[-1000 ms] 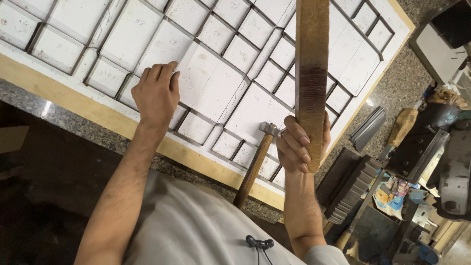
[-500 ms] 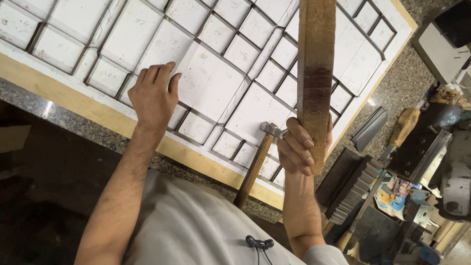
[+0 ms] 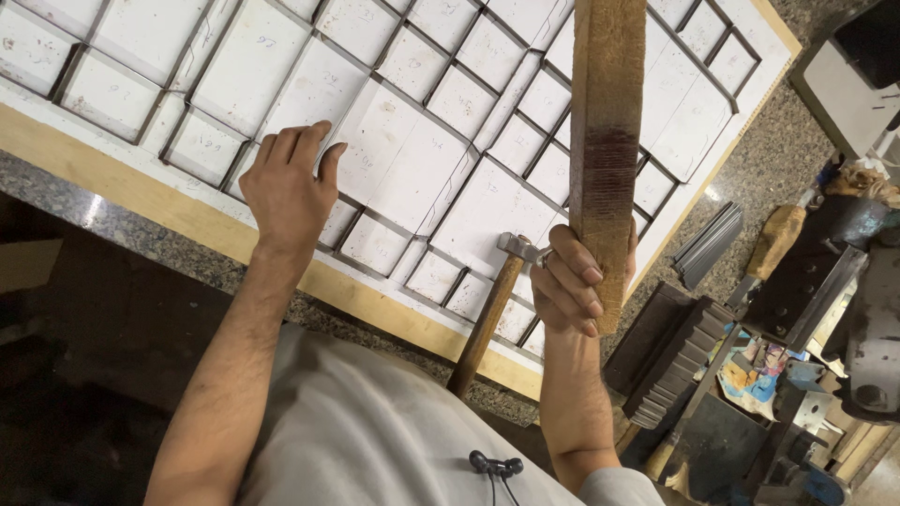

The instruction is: The person uses a wooden mallet to hammer metal strips into a grid of white rectangular molds on a workbench. They repeatedly position each strip and strike it to seat it into the mold cavities.

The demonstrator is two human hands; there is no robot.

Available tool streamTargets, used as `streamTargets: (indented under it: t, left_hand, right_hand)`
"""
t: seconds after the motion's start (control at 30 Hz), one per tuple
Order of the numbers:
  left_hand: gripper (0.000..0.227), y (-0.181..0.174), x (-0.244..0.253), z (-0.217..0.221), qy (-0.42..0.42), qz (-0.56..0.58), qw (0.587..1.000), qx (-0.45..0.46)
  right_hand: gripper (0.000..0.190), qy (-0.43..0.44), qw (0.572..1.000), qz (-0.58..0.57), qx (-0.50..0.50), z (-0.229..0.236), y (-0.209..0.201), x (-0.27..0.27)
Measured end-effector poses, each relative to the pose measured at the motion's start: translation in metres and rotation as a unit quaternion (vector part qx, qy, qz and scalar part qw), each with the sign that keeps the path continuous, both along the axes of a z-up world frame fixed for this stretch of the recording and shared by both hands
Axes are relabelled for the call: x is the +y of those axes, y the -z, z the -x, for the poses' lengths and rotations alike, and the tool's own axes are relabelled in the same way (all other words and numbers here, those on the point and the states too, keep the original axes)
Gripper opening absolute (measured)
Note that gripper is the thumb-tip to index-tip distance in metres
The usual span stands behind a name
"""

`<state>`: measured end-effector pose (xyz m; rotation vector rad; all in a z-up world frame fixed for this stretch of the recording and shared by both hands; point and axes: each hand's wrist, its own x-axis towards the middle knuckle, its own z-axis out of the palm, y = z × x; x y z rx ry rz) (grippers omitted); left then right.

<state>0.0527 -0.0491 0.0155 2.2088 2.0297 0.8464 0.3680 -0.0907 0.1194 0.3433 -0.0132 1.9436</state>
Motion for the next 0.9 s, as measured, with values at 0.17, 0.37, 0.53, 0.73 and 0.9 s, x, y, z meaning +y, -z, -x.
streamTargets:
  t: [0.17, 0.37, 0.53, 0.73, 0.9]
  left_hand:
    - [0.029, -0.001, -0.002, 0.002, -0.005, 0.000, 1.000, -0.007]
    - [0.027, -0.006, -0.004, 0.005, -0.007, -0.005, 1.000, -0.007]
    - [0.028, -0.006, -0.007, 0.009, -0.003, -0.008, 1.000, -0.014]
    - [0.031, -0.006, -0.010, 0.013, -0.008, -0.003, 1.000, -0.019]
    - [0.028, -0.007, -0.015, 0.020, -0.005, -0.031, 0.999, -0.031]
  right_hand:
    - [0.059, 0.004, 1.000, 0.005, -0.003, -0.001, 0.001, -0.002]
    - [0.058, 0.009, 1.000, 0.007, -0.003, 0.001, 0.000, -0.001]
    - [0.058, 0.014, 1.000, 0.017, -0.008, 0.001, 0.000, -0.003]
    - [0.060, 0.026, 0.998, 0.039, -0.045, -0.001, -0.007, -0.003]
    - [0.058, 0.032, 0.997, 0.041, -0.058, -0.003, 0.007, -0.002]
